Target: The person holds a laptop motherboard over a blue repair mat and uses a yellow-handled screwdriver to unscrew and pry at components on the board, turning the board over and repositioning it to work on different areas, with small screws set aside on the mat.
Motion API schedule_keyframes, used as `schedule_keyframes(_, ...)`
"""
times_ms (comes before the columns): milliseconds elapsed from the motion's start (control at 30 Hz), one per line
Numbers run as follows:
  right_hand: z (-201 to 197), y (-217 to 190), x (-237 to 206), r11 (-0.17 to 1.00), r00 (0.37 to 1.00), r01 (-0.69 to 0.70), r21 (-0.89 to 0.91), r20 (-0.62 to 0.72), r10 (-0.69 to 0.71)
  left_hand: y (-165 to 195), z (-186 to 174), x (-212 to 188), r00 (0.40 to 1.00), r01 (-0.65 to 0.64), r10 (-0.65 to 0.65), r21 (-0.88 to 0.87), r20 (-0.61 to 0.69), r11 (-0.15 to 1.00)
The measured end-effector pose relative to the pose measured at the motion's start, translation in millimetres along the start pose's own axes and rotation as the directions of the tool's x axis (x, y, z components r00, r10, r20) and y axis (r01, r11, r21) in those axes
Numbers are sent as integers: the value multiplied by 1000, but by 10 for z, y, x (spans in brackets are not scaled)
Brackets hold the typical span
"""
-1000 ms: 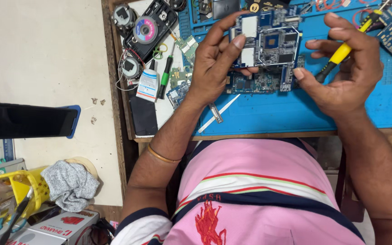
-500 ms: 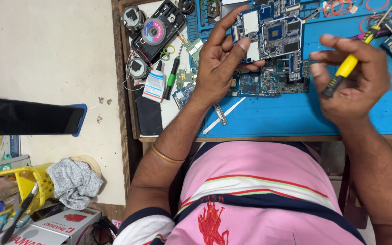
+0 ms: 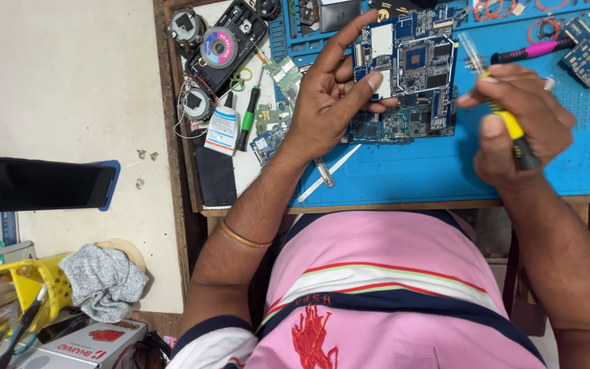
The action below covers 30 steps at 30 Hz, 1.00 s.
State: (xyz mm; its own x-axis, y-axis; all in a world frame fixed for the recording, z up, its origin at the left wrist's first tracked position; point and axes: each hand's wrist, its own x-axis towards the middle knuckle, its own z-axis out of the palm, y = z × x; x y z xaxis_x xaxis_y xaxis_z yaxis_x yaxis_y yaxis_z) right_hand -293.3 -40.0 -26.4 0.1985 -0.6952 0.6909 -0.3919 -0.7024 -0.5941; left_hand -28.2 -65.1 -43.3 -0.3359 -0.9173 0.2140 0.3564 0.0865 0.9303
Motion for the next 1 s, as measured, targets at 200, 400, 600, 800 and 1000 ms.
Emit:
schedule_keyframes(200, 48, -97, 93, 995, 996, -74, 62, 44, 72, 67, 4, -11, 998, 47, -47, -5, 31, 999)
schedule_keyframes(400, 63, -129, 162, 997, 998, -54, 51, 16, 53, 117, 35, 23, 998, 61, -61, 0, 16, 998)
schedule_keyframes(600, 72, -106, 141, 981, 995, -95, 169, 13, 95, 107, 30, 26, 997, 80, -80, -4, 23, 997)
schedule_keyframes(800, 45, 45, 4, 960, 975, -197, 197, -65, 214, 58, 2, 11, 999, 39, -40, -47, -15, 998)
schedule_keyframes(1000, -25, 129, -49, 962, 963, -183, 204, -160, 217, 10, -53, 27, 997, 24, -25, -21, -72, 999)
